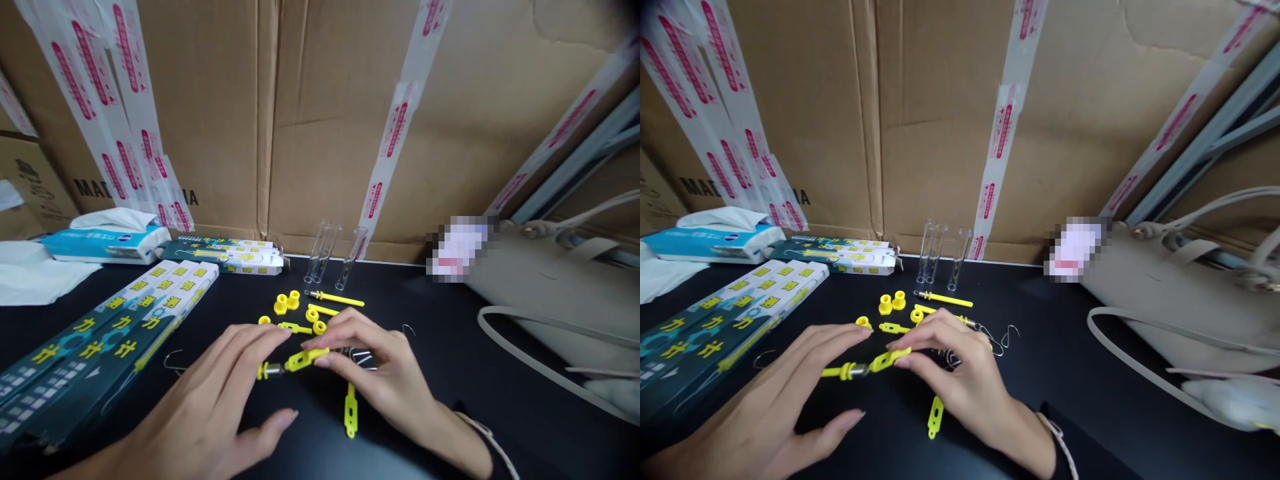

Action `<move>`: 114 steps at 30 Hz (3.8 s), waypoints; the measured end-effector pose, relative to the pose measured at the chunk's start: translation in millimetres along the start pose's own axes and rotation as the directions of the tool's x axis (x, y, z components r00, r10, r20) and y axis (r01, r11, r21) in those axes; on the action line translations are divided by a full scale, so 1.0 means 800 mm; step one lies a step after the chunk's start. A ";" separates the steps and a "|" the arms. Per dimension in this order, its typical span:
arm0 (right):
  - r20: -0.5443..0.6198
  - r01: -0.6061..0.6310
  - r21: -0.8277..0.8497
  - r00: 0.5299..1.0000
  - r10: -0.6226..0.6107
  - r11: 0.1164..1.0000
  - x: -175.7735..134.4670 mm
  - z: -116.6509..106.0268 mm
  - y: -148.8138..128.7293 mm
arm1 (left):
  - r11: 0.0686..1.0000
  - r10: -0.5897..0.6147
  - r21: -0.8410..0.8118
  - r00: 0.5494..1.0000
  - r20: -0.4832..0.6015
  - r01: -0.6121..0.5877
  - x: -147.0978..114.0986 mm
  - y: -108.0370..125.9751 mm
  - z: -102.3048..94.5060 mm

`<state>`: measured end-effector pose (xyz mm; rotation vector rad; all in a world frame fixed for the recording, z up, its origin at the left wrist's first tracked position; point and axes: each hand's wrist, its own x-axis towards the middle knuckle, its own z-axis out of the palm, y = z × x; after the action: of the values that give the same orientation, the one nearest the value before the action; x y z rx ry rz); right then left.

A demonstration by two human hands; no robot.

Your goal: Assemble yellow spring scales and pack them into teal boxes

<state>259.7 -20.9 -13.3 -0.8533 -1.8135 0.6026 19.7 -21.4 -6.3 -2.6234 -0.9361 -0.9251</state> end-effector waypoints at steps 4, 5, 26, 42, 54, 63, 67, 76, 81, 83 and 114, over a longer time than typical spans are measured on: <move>0.052 0.161 -0.019 0.986 -0.160 0.987 -0.002 0.003 -0.005 | 0.994 -0.041 -0.095 0.999 0.028 0.044 0.011 0.013 0.013; 0.086 0.201 -0.051 0.977 -0.196 0.978 -0.001 0.000 -0.006 | 0.986 -0.056 -0.154 0.996 0.072 0.067 0.011 0.013 0.017; 0.356 0.063 -0.569 0.918 0.177 0.820 0.020 -0.072 0.013 | 0.927 -0.176 -0.319 0.980 0.091 0.196 0.002 0.004 0.039; 0.050 -0.154 -0.039 0.986 0.156 0.987 -0.008 -0.003 0.003 | 0.907 -0.187 -0.366 0.978 0.090 0.207 -0.002 0.006 0.034; 0.128 0.012 -0.096 0.992 0.000 0.995 -0.007 0.004 -0.004 | 0.898 -0.133 -0.412 0.988 0.077 0.153 0.001 0.007 0.034; 0.055 0.168 -0.179 0.985 -0.161 0.969 -0.008 0.003 -0.005 | 0.875 -0.187 -0.421 0.969 0.162 0.240 -0.002 0.006 0.033; 0.039 0.191 -0.196 0.982 -0.187 0.962 -0.006 -0.001 -0.005 | 0.900 -0.205 -0.356 0.965 0.165 0.253 0.000 0.006 0.032; -0.044 0.131 -0.208 0.989 -0.143 0.969 0.004 -0.018 0.000 | 0.952 -0.172 -0.236 0.978 0.120 0.197 0.004 0.008 0.024; 0.036 0.147 -0.140 0.989 -0.144 0.979 0.000 -0.010 0.001 | 0.947 -0.171 -0.249 0.975 0.141 0.202 0.003 0.007 0.026; 0.046 0.137 -0.124 0.990 -0.132 0.983 -0.002 -0.007 0.000 | 0.954 -0.152 -0.239 0.979 0.135 0.181 0.003 0.006 0.026; -0.351 -0.336 -0.399 0.916 0.197 0.853 0.063 -0.063 0.092 | 0.939 -0.170 -0.295 0.984 0.046 0.176 0.006 0.007 0.021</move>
<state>314.7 65.1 -19.0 -1.4550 -1.5826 0.1960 34.5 -17.0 -16.1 -2.8361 -1.1278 -1.1684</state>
